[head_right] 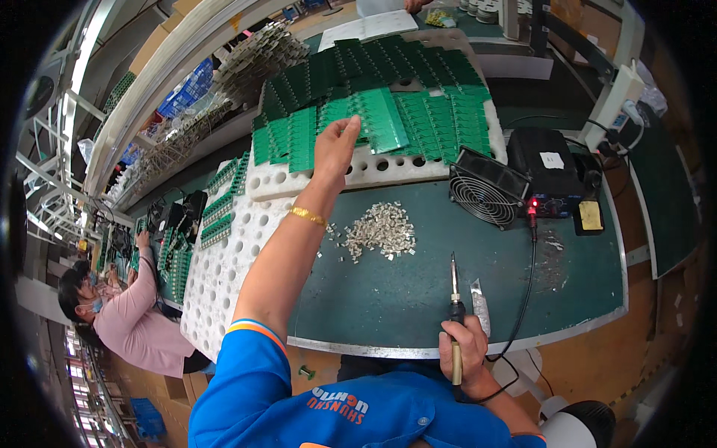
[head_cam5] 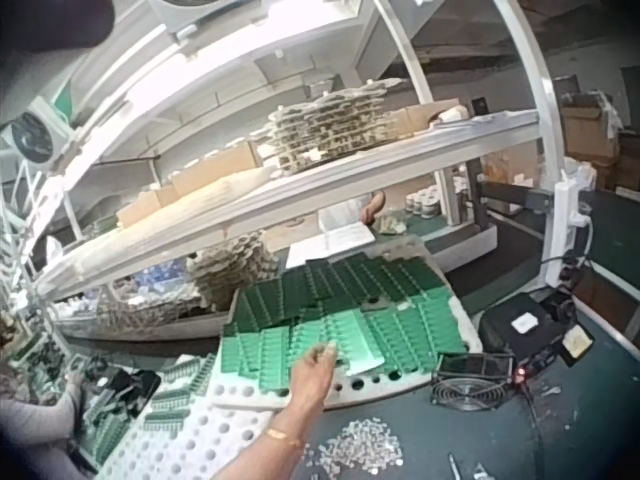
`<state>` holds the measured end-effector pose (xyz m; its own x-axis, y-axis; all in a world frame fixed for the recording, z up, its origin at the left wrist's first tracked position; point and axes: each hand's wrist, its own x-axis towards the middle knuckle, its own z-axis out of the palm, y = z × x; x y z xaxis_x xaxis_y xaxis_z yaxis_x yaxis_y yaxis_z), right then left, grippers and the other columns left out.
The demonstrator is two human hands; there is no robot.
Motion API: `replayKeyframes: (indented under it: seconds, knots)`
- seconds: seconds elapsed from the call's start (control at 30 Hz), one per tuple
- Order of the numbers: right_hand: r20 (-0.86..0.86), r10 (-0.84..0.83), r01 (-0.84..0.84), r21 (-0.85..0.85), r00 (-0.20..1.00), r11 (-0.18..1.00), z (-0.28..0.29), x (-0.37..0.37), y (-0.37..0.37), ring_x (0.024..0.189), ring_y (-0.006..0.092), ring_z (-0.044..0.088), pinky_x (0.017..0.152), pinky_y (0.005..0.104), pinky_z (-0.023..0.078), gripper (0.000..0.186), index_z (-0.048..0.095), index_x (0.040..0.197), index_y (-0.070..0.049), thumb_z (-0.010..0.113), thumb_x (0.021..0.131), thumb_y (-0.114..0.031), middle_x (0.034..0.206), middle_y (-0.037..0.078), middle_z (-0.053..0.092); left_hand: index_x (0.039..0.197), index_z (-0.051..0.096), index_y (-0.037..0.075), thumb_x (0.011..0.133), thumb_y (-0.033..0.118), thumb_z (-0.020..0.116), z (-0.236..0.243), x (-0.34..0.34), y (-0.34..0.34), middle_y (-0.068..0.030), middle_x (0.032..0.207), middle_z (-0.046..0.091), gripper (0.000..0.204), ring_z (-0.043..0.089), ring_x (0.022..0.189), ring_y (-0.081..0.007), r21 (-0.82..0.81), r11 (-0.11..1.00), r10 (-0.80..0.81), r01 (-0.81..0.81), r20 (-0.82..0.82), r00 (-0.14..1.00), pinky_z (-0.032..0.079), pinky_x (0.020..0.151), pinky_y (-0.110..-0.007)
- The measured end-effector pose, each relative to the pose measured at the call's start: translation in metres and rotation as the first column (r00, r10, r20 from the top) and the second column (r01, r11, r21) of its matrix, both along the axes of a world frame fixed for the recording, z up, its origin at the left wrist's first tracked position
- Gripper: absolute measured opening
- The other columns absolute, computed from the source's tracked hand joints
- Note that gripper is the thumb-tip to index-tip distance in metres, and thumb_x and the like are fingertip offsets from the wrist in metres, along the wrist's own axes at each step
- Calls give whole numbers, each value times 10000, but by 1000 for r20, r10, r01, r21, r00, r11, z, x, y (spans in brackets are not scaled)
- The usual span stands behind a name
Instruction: The person solders electronic components onto circuit board strips using a soldering iron and solder wire, sets the completed strip aside, and solders components onto another circuit board strip.
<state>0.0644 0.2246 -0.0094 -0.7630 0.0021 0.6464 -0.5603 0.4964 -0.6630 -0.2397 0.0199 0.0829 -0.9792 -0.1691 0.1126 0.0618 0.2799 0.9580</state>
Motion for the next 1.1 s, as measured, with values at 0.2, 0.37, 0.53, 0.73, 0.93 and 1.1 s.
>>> replayKeyframes:
  seconds: [0.2, 0.37, 0.53, 0.73, 0.93, 1.1]
  knots:
    - [139, 69, -57, -86, 988, 995, -14, 5, 3, 696, 225, 607, 602, 328, 512, 266, 518, 1173, 7, 579, 914, 14, 898, 157, 655, 1132, 636, 116, 999, 346, 572, 17, 99, 11, 78, 791, 459, 273, 371, 669, -26, 443, 890, -137, 105, 40, 990, 303, 574, -200]
    - [116, 160, -108, -360, 980, 927, 8, -11, -18, 746, 162, 586, 622, 264, 510, 208, 422, 1193, -23, 517, 1021, -92, 992, 194, 632, 1244, 539, 42, 1020, 246, 520, 31, 196, 40, 47, 850, 462, 304, 429, 777, -38, 572, 720, -347, 394, -195, 917, 389, 695, -205]
    - [125, 157, -95, -399, 980, 912, 23, -16, -47, 998, 205, 574, 924, 366, 459, 495, 411, 1278, -71, 695, 946, -302, 1143, 122, 569, 1273, 509, 23, 1038, 194, 475, 42, 245, 36, 16, 927, 481, 293, 433, 826, -41, 599, 660, -420, 454, -207, 884, 405, 714, -196]
    - [107, 111, -75, -294, 988, 953, 41, -14, -61, 1105, 229, 569, 973, 396, 446, 480, 487, 1228, -78, 718, 916, -360, 1207, 127, 554, 1339, 436, -5, 1044, 132, 436, 41, 256, 23, -25, 967, 452, 326, 455, 842, -52, 610, 610, -387, 505, -326, 863, 434, 724, -187]
    - [-45, 143, -150, -209, 989, 966, 61, -27, -76, 941, 181, 572, 830, 345, 485, 412, 445, 1226, -86, 700, 926, -206, 1092, 115, 561, 1416, 357, 0, 1041, 167, 461, 45, 261, 9, -65, 1078, 458, 423, 493, 964, -96, 705, 465, -374, 535, -392, 841, 468, 835, -249]
    - [-154, 157, -203, -351, 975, 914, 100, -43, -60, 758, 164, 475, 671, 306, 405, 308, 390, 1185, -82, 502, 933, 55, 871, 86, 492, 1495, 278, 13, 1005, 293, 549, 13, 265, -21, -114, 1295, 483, 626, 477, 1206, -206, 292, 853, -342, 433, -313, 886, 363, 1066, -385]
